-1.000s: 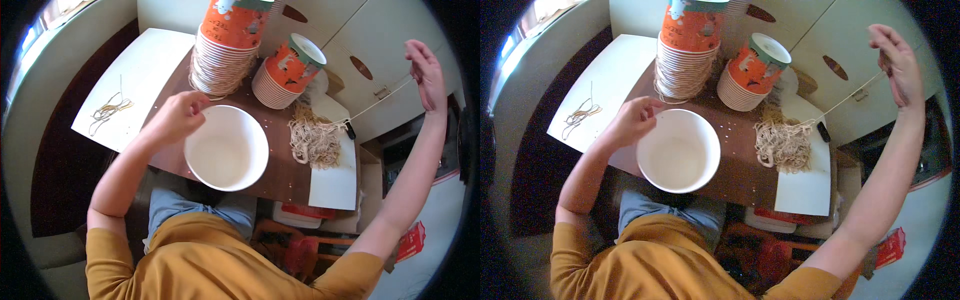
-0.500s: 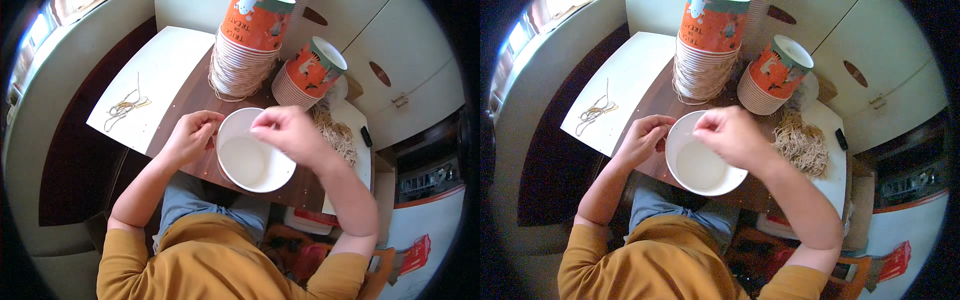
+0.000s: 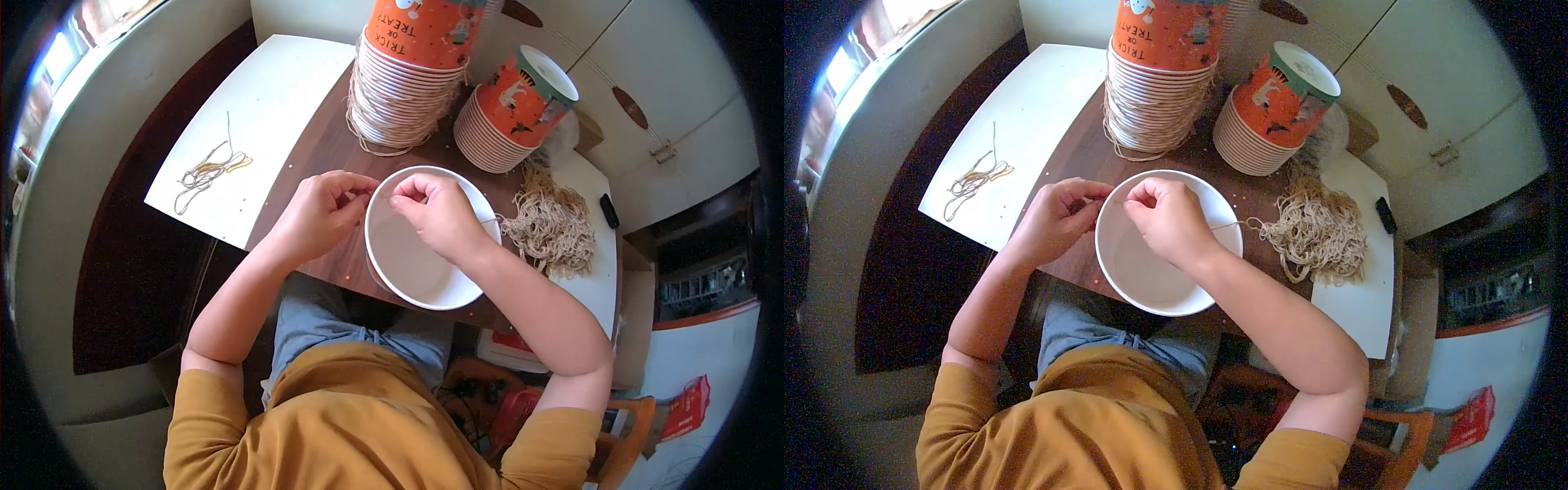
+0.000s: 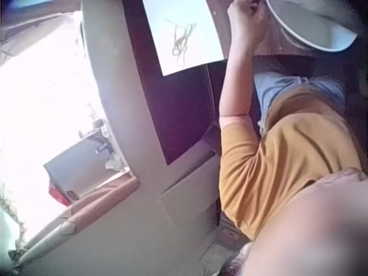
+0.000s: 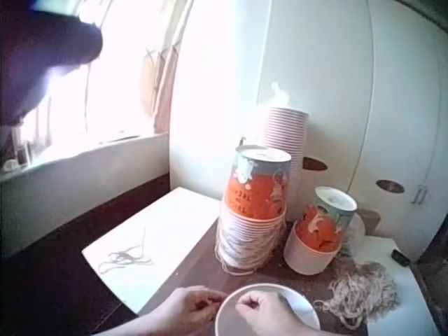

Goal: Manually attaching and tying thin string handles through pre-punched holes on small decorated cardboard buckets.

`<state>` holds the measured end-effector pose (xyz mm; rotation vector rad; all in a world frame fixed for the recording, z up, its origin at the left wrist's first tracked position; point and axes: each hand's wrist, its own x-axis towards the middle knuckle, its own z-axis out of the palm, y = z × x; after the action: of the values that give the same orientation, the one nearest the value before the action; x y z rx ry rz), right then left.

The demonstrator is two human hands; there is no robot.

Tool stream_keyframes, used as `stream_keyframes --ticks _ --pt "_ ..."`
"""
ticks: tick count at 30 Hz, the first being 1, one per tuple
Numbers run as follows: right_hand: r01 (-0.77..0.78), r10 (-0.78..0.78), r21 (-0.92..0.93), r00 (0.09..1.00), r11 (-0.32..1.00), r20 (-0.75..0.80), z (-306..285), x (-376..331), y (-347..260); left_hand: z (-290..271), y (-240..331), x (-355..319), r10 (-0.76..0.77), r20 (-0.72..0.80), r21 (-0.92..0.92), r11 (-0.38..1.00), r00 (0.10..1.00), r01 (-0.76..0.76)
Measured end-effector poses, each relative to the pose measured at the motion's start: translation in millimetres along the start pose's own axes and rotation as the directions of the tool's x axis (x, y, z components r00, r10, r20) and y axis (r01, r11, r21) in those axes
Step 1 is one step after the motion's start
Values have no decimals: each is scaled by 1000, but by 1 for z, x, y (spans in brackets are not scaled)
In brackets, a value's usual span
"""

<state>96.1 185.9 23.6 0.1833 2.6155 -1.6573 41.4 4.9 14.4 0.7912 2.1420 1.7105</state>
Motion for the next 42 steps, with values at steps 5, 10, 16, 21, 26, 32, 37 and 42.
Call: stream_keyframes --ticks 5,10,16,21,26,32,37,42 --pt "-42 42 6 999 999 -24 4 4 0 -4 0 2 7 50 93 996 999 -12" --pt "-58 58 -10 998 998 -27 5 4 0 -5 2 3 74 62 198 977 995 -85" --pt "-35 35 -29 999 999 -15 8 2 -12 -7 5 7 97 127 241 962 987 -126" --pt "-85 87 -76 996 994 34 3 -2 -16 -4 2 6 304 126 361 872 944 -329" --pt "-63 98 -146 965 987 245 -32 -9 -29 -2 1 3 296 -17 483 839 955 -252" --pt "16 -93 -438 983 899 -157 -132 -30 -11 -22 -18 -5 -23 -146 154 987 989 46" --pt "-173 17 -462 946 870 -323 -201 -45 132 -17 -20 -4 -71 -29 -74 995 997 69" --pt "-658 109 -703 746 270 -657 -217 -90 139 -25 -22 -10 -101 -62 -96 991 993 94"
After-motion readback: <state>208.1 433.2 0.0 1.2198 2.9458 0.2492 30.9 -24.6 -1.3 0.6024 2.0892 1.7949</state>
